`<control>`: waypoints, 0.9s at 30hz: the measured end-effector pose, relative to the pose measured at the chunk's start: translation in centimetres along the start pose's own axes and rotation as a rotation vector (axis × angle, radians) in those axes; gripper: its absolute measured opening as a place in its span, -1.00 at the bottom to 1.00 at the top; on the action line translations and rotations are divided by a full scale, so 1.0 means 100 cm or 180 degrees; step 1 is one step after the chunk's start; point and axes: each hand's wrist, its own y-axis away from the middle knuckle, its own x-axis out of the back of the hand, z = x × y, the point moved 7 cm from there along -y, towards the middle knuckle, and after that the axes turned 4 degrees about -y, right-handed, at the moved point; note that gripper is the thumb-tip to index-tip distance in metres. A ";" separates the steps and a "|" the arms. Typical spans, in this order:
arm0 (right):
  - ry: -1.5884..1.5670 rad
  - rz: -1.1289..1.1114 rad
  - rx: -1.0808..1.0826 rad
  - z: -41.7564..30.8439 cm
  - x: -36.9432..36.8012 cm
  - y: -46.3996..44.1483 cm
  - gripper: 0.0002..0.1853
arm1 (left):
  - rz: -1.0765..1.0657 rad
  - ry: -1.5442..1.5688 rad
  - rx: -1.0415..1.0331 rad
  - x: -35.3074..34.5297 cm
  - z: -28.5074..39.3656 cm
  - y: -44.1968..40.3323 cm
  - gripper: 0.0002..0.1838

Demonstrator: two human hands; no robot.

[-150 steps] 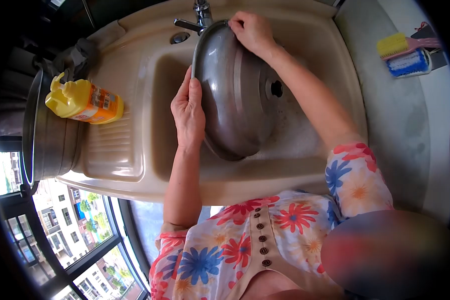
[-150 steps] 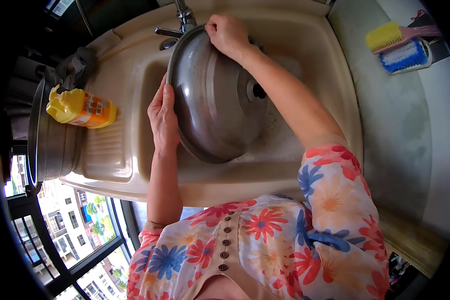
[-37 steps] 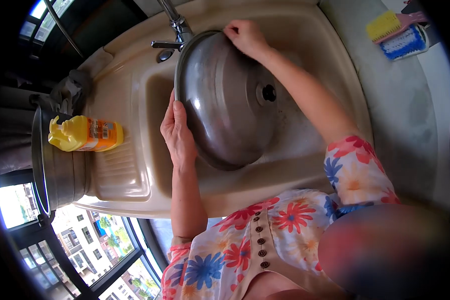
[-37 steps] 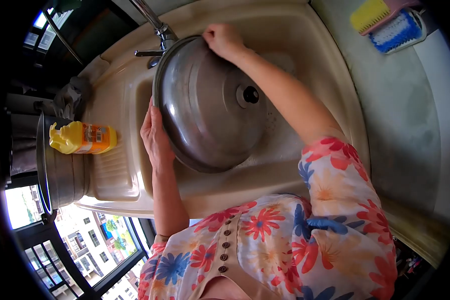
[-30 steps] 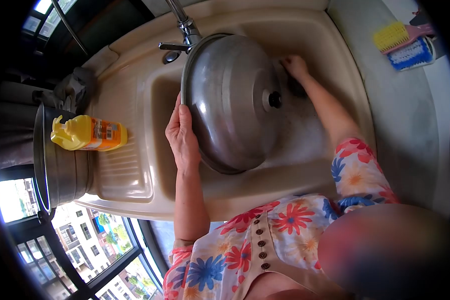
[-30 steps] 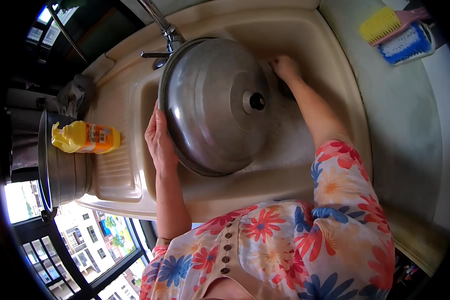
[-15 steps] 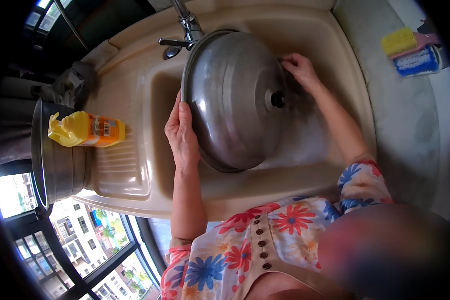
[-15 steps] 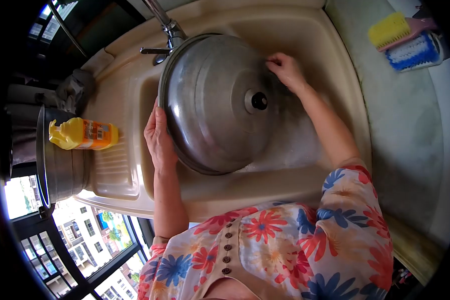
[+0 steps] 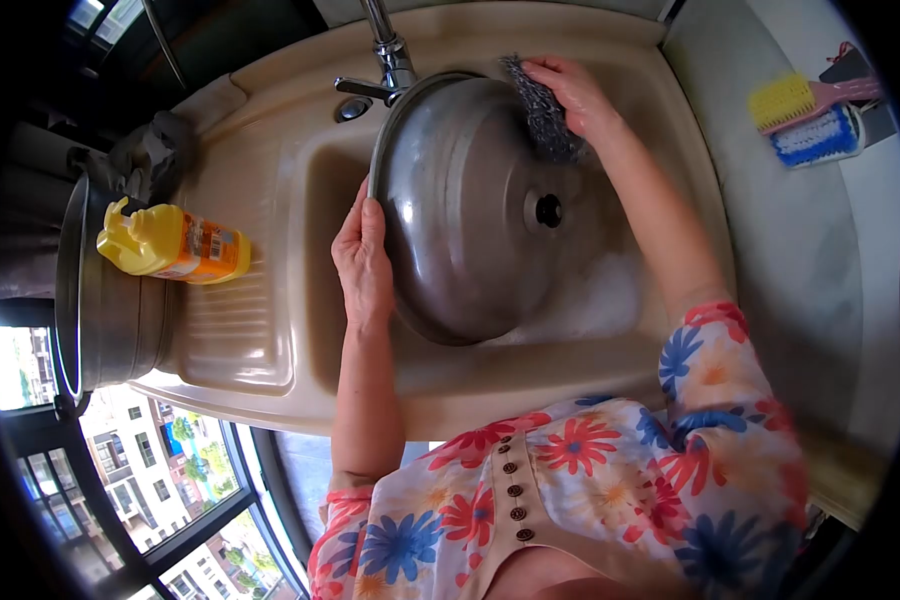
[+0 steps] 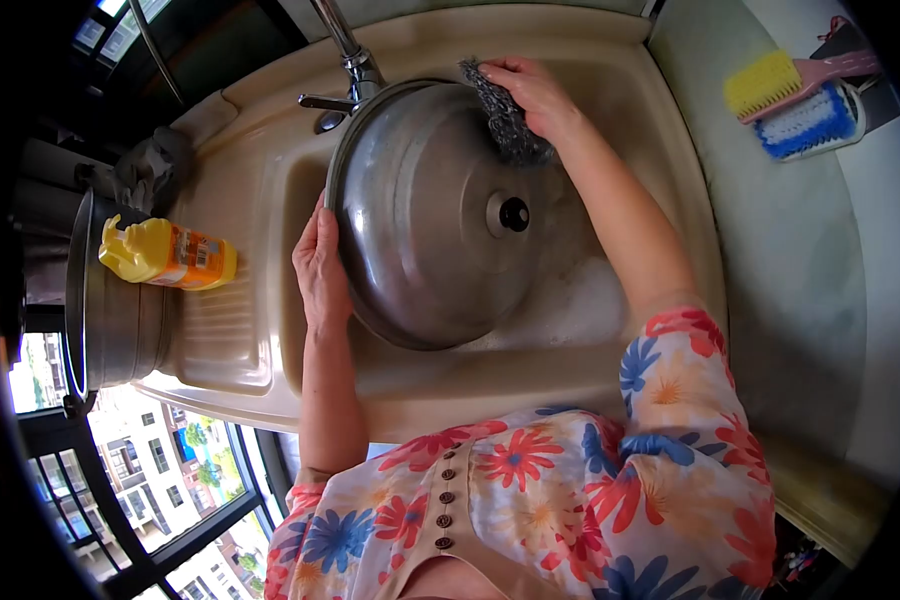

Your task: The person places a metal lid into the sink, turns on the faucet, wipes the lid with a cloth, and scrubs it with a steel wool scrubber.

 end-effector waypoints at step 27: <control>-0.1248 -0.0370 -0.0549 0.031 -0.044 0.140 -0.83 | 0.0979 -0.1621 -0.0573 0.054 -0.011 -0.015 -0.59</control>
